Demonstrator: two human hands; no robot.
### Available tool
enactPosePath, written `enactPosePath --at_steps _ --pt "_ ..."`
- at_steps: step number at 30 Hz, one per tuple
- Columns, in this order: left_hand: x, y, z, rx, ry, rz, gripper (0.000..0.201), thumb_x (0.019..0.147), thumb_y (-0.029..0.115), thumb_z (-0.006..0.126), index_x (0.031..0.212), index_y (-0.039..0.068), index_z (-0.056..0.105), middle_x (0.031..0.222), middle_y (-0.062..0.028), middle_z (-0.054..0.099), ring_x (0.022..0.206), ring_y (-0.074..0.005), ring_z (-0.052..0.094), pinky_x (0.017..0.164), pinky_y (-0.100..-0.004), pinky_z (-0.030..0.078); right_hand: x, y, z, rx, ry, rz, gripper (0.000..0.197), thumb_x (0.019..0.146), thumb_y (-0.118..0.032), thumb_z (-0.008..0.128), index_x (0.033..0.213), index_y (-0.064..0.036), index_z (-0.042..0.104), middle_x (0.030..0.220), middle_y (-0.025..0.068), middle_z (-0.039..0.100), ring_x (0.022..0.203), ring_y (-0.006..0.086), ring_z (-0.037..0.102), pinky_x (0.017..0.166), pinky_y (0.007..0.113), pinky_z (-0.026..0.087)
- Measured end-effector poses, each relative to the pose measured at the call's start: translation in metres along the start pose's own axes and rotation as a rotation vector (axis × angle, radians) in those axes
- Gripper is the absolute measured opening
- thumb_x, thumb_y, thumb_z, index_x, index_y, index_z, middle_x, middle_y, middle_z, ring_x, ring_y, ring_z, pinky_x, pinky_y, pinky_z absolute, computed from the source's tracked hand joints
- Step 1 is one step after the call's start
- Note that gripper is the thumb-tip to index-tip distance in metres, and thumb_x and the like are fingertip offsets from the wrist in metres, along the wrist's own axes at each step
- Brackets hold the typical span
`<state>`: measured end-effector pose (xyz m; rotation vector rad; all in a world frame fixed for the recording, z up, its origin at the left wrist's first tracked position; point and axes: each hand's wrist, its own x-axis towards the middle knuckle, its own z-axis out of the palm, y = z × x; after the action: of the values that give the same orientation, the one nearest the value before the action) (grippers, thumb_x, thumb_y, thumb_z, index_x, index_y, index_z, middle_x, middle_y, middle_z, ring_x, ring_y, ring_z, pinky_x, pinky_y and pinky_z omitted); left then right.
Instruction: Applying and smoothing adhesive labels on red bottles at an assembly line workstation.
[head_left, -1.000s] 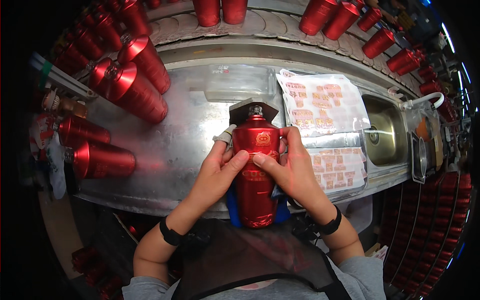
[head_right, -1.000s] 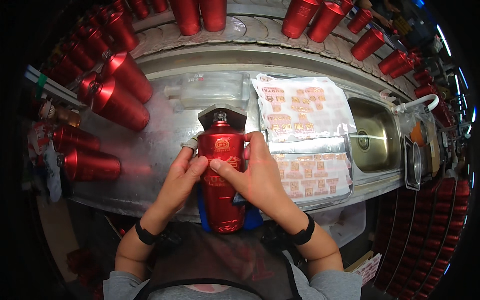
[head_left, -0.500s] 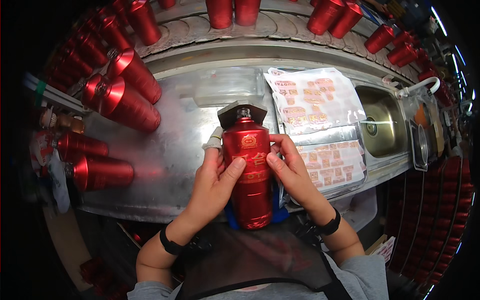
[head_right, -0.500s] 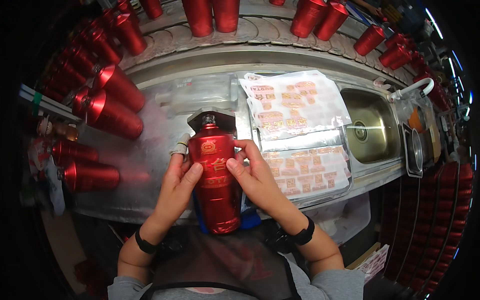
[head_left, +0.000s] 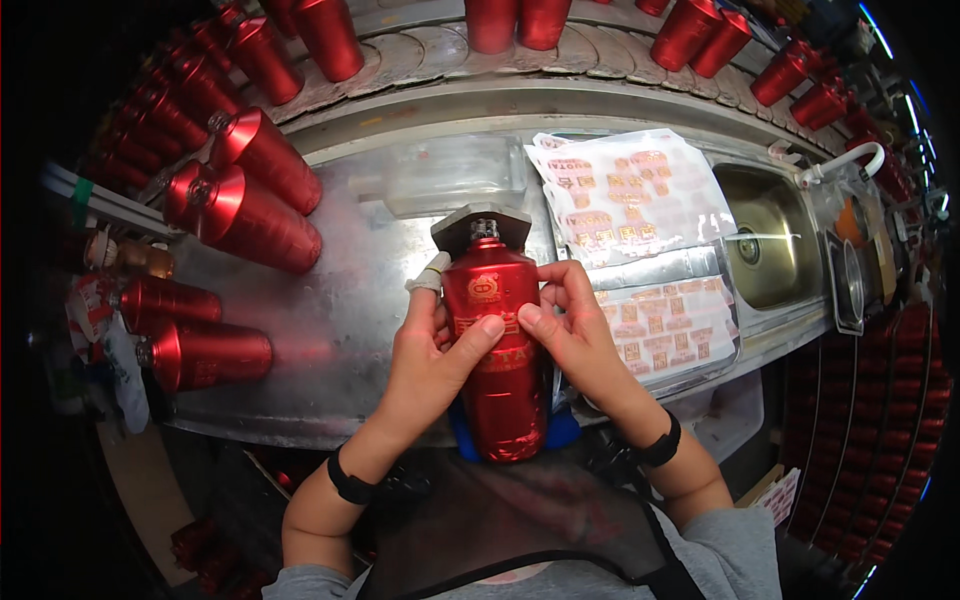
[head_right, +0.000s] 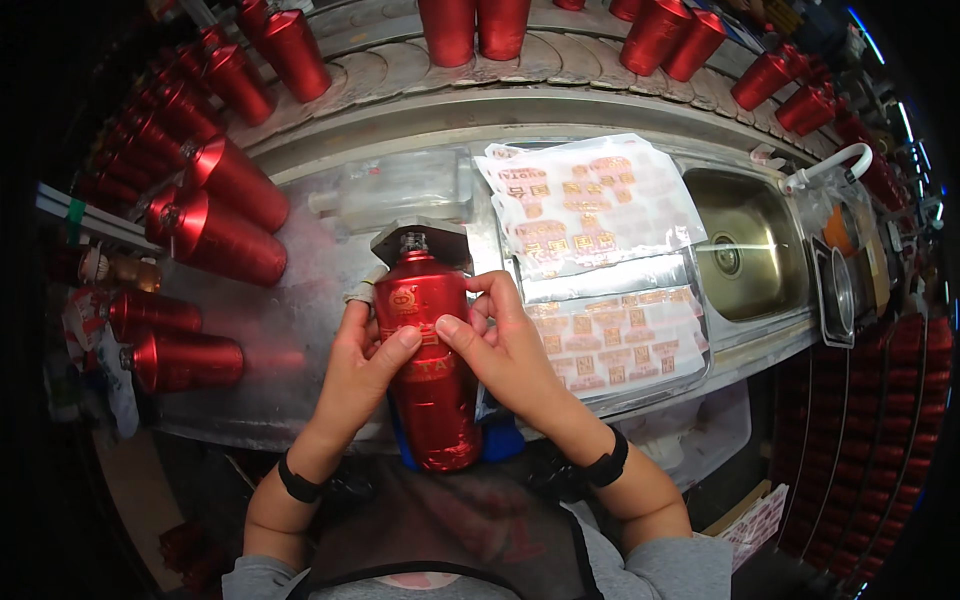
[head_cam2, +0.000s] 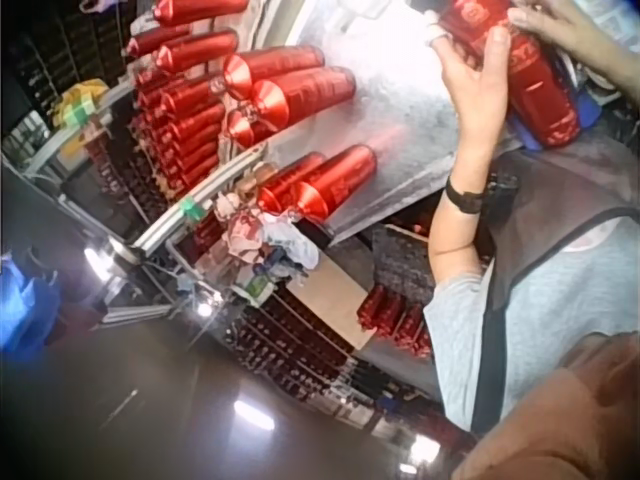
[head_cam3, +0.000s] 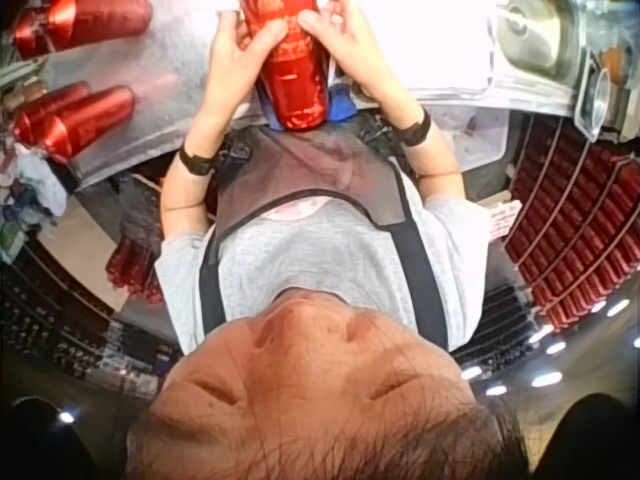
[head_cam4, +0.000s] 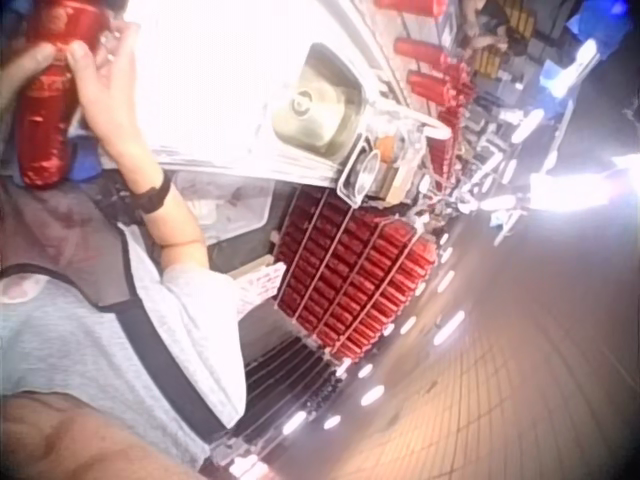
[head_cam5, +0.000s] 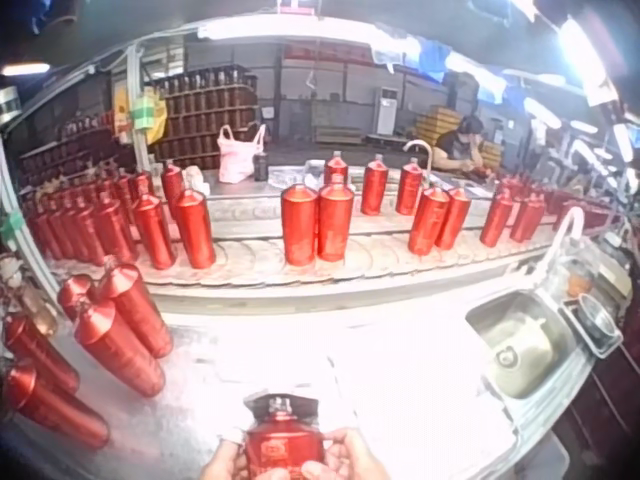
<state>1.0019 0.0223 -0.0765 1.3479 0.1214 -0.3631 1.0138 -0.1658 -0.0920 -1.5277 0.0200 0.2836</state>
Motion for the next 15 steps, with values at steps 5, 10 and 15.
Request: enactPosePath --at_steps 5,10,15 --pt "-0.009 -0.002 -0.007 -0.086 -0.055 -0.036 0.086 0.091 0.017 0.070 0.155 0.005 0.014 0.136 -0.0167 0.052 0.121 -0.0200 0.055 0.104 -0.0348 0.043 -0.014 -0.005 -0.010 0.092 -0.081 0.136 0.049 0.094 -0.023 0.067 0.131 -0.0028 0.043 0.085 -0.0023 0.045 0.067 0.0005 0.043 0.059 0.016 0.036" --pt "-0.018 -0.004 -0.012 -0.071 -0.133 -0.120 0.093 0.088 0.016 0.074 0.155 0.006 0.010 0.139 -0.0159 0.049 0.127 -0.0204 0.051 0.107 -0.0350 0.039 -0.021 -0.003 -0.007 0.046 -0.138 0.141 0.061 0.091 -0.021 0.071 0.138 -0.0022 0.038 0.089 -0.0018 0.045 0.064 -0.0007 0.042 0.057 0.015 0.036" --pt "-0.017 -0.001 -0.014 -0.084 -0.151 -0.117 0.092 0.086 0.016 0.076 0.154 0.006 0.014 0.138 -0.0158 0.049 0.127 -0.0215 0.051 0.108 -0.0362 0.040 -0.021 -0.006 -0.008 0.084 -0.160 0.141 0.065 0.087 -0.018 0.076 0.137 -0.0023 0.037 0.089 -0.0021 0.044 0.063 -0.0009 0.041 0.054 0.015 0.034"
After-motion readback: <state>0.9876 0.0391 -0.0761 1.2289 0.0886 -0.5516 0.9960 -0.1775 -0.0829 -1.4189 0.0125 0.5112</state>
